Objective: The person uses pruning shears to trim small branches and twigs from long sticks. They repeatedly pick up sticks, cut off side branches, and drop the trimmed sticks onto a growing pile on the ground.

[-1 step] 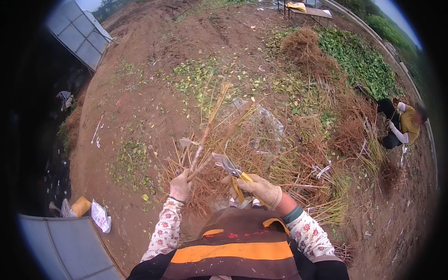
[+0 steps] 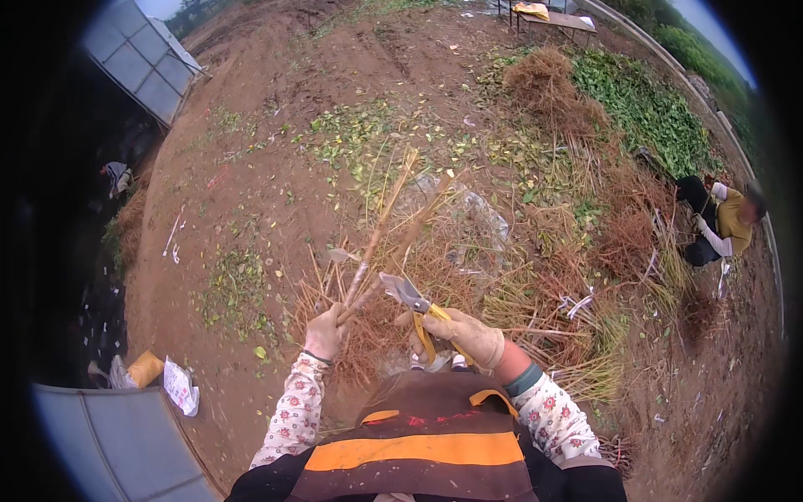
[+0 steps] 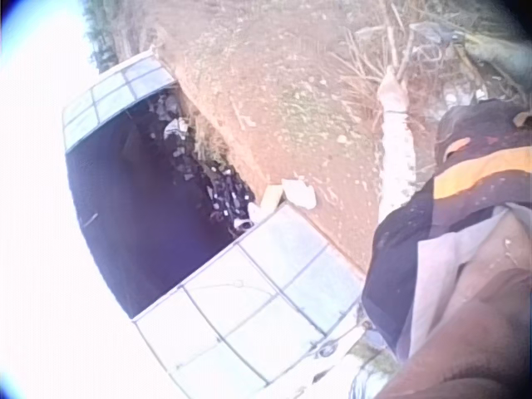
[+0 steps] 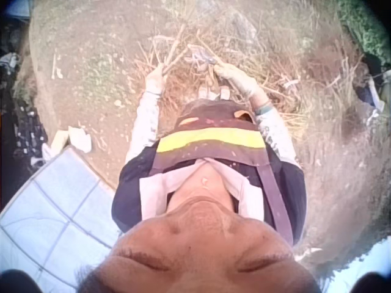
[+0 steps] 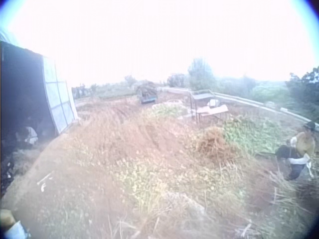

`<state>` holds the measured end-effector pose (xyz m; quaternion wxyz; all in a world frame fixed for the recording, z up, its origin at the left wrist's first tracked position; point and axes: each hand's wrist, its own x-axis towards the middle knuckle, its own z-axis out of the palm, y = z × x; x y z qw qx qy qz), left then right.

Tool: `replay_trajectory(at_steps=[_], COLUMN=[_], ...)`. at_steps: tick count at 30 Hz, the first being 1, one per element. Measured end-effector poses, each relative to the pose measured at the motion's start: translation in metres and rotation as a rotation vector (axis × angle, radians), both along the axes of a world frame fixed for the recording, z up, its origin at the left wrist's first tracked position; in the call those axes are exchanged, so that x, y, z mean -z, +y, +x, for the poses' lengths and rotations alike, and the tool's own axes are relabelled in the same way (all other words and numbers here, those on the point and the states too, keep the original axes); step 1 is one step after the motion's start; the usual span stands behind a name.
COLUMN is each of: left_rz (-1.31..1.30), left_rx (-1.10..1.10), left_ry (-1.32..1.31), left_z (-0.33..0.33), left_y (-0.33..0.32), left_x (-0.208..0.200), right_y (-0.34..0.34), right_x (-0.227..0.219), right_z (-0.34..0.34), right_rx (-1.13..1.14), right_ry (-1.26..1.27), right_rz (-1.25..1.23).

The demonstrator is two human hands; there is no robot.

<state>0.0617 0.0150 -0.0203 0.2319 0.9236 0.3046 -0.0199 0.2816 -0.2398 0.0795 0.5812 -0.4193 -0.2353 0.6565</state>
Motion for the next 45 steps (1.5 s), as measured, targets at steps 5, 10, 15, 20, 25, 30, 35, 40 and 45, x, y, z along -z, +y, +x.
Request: replay_trajectory(at_steps=[5,10,15,20,25,30,35,40,45], left_rz=[-0.037,0.287,0.592,0.459,0.295,0.296,0.293,0.216,-0.014], left_rx=[0.140,-0.044,-0.142,-0.139,-0.152,-0.098,-0.034,0.014,-0.018], left_ry=[-0.039,-0.048,-0.147,-0.121,-0.061,-0.002,0.052,0.088,0.059], left_z=[-0.008,-0.012,-0.011,-0.009,-0.013,-0.017,-0.008,0.008,-0.013], left_y=[-0.005,-0.017,-0.014,-0.009,-0.018,-0.027,-0.028,-0.038,-0.010], left_x=[0.004,-0.011,-0.018,-0.026,-0.024,-0.019,-0.019,-0.021,-0.009], right_y=[0.013,0.018,0.029,0.012,0.028,0.038,0.028,0.009,-0.054], right_x=[0.017,0.011,0.010,0.022,0.012,0.027,0.035,0.108,0.081], right_z=[0.009,-0.019,-0.048,-0.048,-0.050,-0.027,-0.041,0.030,0.064], right_rx=[0.032,0.276,0.412,0.223,0.340,0.270,0.593,1.017,0.708], right_ry=[0.171,0.258,0.553,0.317,0.182,0.126,0.479,-0.145,-0.277], right_rz=[-0.068,-0.151,-0.006,-0.231,-0.272,-0.128,-0.200,-0.478,-0.348])
